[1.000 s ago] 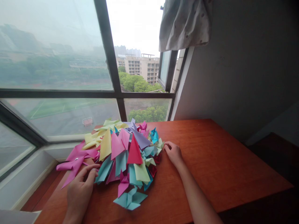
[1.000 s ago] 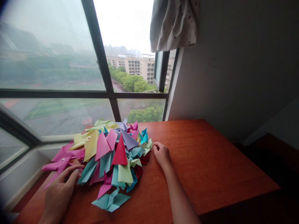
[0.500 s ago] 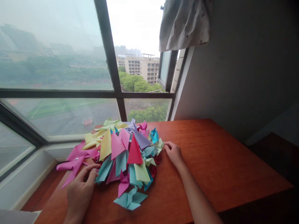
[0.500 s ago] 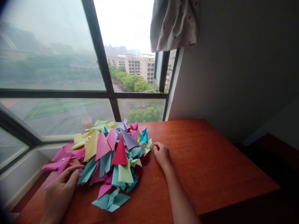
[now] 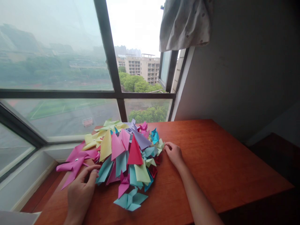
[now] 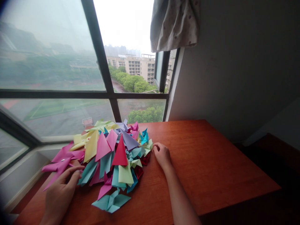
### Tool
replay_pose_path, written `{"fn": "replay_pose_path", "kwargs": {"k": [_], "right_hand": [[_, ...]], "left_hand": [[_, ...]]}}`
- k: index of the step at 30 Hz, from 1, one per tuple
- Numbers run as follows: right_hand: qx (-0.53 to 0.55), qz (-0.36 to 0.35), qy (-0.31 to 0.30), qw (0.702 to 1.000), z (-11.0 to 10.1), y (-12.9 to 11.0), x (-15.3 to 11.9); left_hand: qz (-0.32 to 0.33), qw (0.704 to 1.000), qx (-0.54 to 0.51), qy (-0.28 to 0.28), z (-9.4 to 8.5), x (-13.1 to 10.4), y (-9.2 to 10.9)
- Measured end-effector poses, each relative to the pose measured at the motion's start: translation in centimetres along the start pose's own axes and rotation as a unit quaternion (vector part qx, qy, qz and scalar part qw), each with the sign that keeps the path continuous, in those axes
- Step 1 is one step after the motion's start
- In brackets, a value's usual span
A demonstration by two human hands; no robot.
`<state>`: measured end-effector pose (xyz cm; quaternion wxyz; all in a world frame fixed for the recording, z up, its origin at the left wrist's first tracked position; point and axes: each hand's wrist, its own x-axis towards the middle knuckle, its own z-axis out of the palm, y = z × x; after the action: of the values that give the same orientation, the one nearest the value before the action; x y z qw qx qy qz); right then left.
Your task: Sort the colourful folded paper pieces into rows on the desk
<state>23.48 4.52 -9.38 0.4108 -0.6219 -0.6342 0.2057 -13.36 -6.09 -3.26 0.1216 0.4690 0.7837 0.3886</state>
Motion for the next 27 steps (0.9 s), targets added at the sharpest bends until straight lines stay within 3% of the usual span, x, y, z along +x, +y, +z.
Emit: {"fn": "replay_pose_path", "kwargs": {"k": [27], "right_hand": [[-0.005, 0.000, 0.003, 1.000, -0.02, -0.05, -0.01]], "left_hand": [[0.002, 1.000, 0.006, -0.003, 0.01, -0.24, 0.21]]}}
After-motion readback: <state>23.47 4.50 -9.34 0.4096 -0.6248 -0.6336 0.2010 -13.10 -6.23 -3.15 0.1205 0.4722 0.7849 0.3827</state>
